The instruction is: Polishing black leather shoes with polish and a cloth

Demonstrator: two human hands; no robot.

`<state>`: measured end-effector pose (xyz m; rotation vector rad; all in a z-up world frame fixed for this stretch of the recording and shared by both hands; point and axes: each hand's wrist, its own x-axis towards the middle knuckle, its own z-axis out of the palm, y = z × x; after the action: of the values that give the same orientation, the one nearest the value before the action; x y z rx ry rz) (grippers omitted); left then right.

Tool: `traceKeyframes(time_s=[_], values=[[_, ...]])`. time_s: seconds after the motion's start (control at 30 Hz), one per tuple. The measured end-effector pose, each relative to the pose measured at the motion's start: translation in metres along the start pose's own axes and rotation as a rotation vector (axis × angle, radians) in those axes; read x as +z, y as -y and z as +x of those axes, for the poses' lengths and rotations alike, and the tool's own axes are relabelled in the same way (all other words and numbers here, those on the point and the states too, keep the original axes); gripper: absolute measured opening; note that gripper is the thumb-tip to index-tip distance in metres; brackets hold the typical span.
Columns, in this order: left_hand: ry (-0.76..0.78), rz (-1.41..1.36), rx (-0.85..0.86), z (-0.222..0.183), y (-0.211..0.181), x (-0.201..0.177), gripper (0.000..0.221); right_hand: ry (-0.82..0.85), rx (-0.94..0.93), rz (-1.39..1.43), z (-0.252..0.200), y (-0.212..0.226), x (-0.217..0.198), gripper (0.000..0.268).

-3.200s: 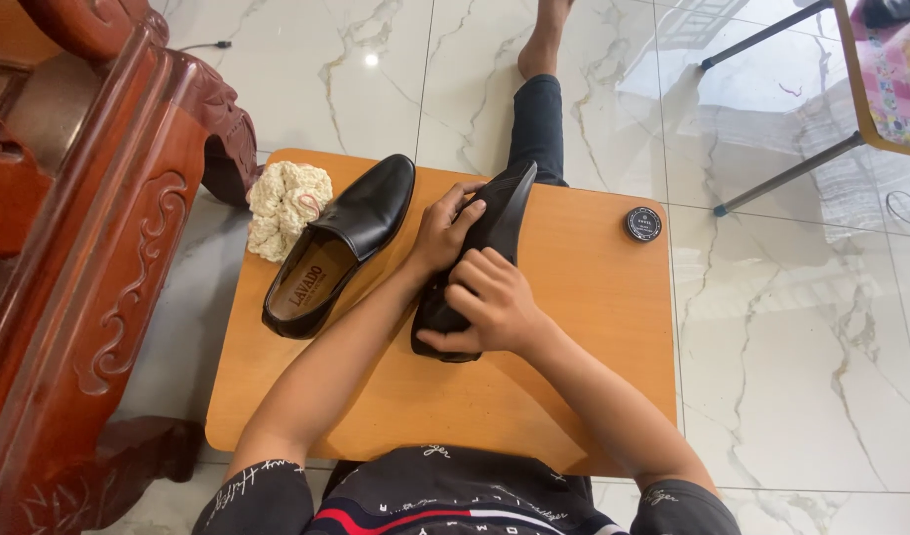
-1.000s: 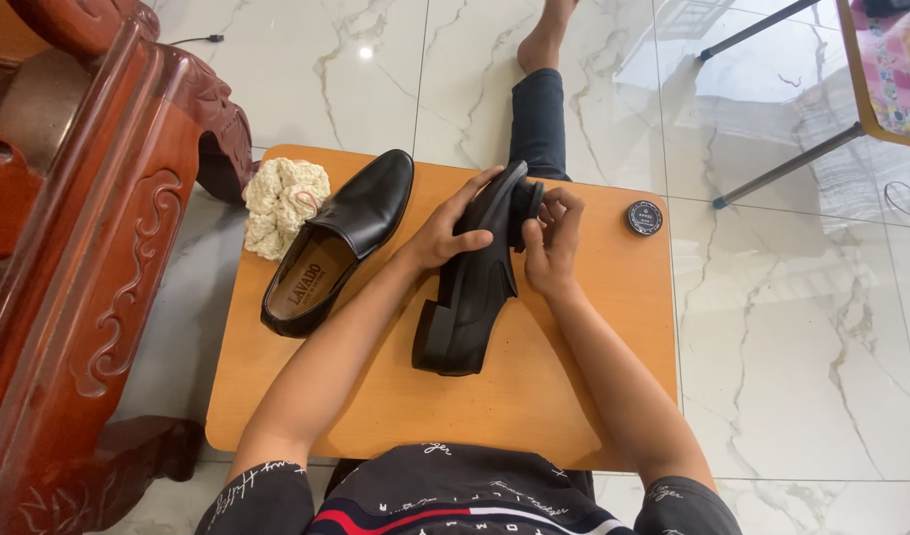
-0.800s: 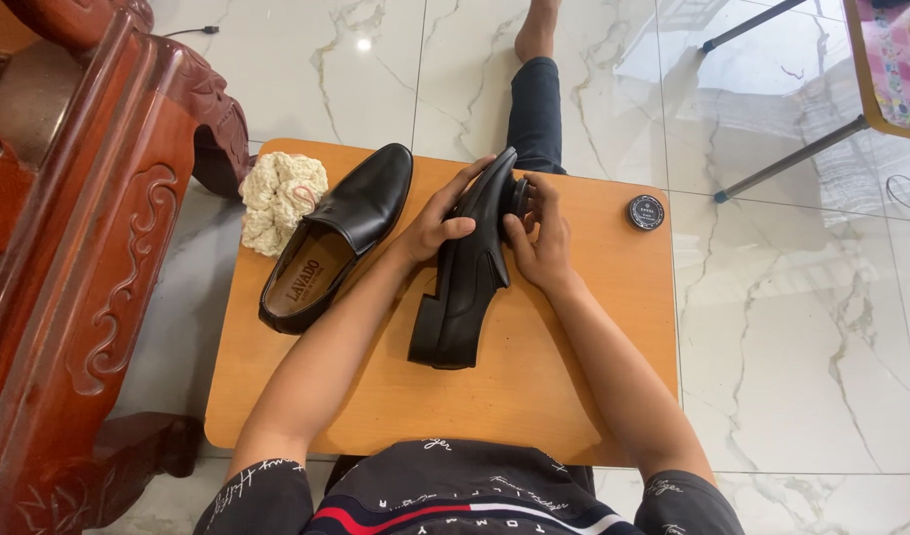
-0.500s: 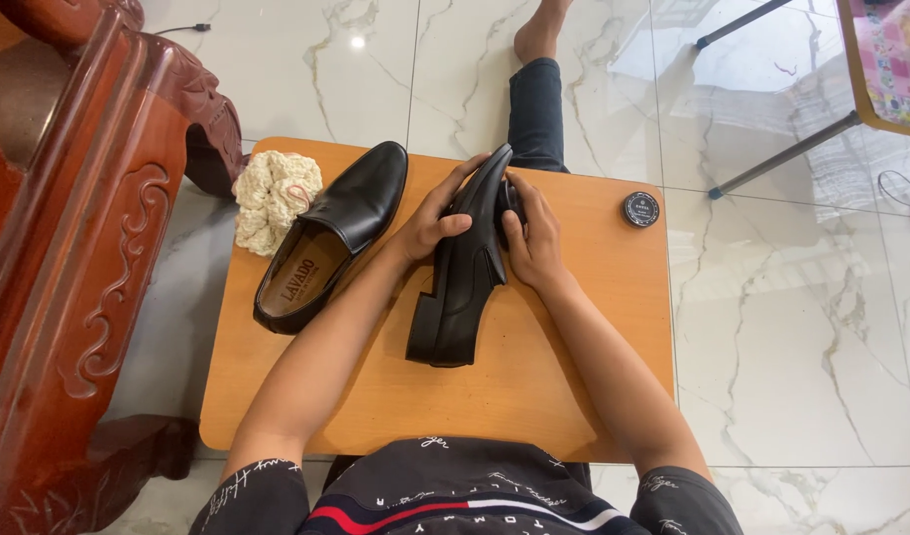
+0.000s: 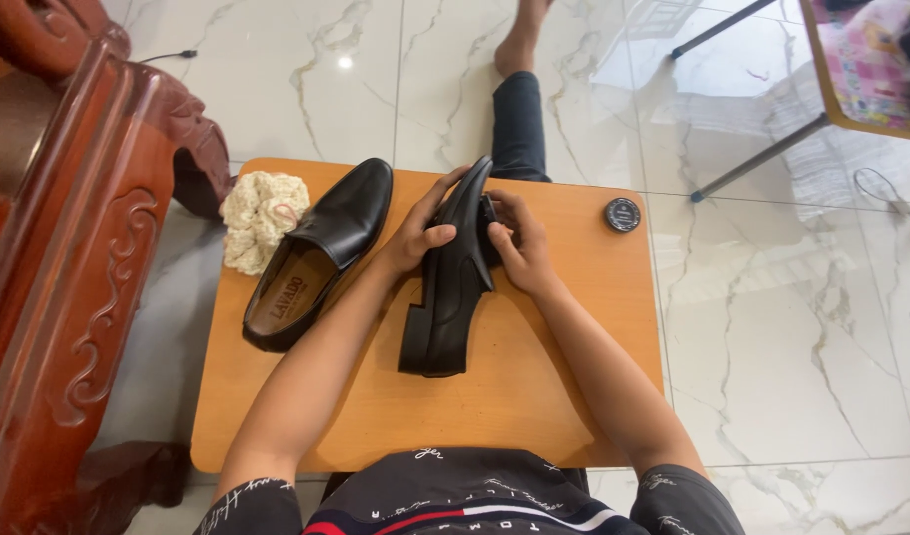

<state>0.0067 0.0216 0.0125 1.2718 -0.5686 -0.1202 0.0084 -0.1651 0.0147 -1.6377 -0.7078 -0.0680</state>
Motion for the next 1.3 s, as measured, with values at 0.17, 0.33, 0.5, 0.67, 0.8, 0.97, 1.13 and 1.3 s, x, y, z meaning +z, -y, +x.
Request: traceKeyframes(time_s=[0.17, 0.33, 0.5, 0.67, 0.8, 0.97, 1.13, 1.3], values=[[0.012, 0.002, -0.019, 0.000, -0.004, 0.002, 0.084, -0.003, 0.068, 0.005, 0.000, -0.003, -0.002, 0.035], [-0.010, 0.027, -0.032, 0.005, -0.001, 0.005, 0.088, -0.055, 0.114, -0.126, 0.027, -0.024, -0.039, 0.037], [-0.095, 0.088, -0.046, -0.003, -0.012, 0.021, 0.084, -0.301, 0.300, -0.323, 0.123, -0.005, -0.185, 0.029], [-0.037, 0.046, -0.048, 0.008, -0.002, 0.006, 0.090, -0.282, 0.275, -0.460, 0.119, 0.023, -0.200, 0.026], [-0.053, 0.042, -0.034, -0.004, 0.006, 0.007, 0.085, -0.176, 0.336, -0.547, 0.080, 0.024, -0.160, 0.024], [-0.148, 0.017, 0.039, -0.006, 0.018, 0.002, 0.083, -0.029, 0.139, -0.700, 0.116, 0.058, -0.115, 0.023], [-0.152, 0.033, 0.024, -0.005, 0.012, 0.006, 0.079, 0.029, 0.060, -0.820, 0.065, 0.039, -0.072, 0.025], [-0.140, 0.069, -0.004, -0.004, 0.015, 0.009, 0.074, -0.189, 0.116, -0.262, 0.017, -0.024, -0.016, 0.028]])
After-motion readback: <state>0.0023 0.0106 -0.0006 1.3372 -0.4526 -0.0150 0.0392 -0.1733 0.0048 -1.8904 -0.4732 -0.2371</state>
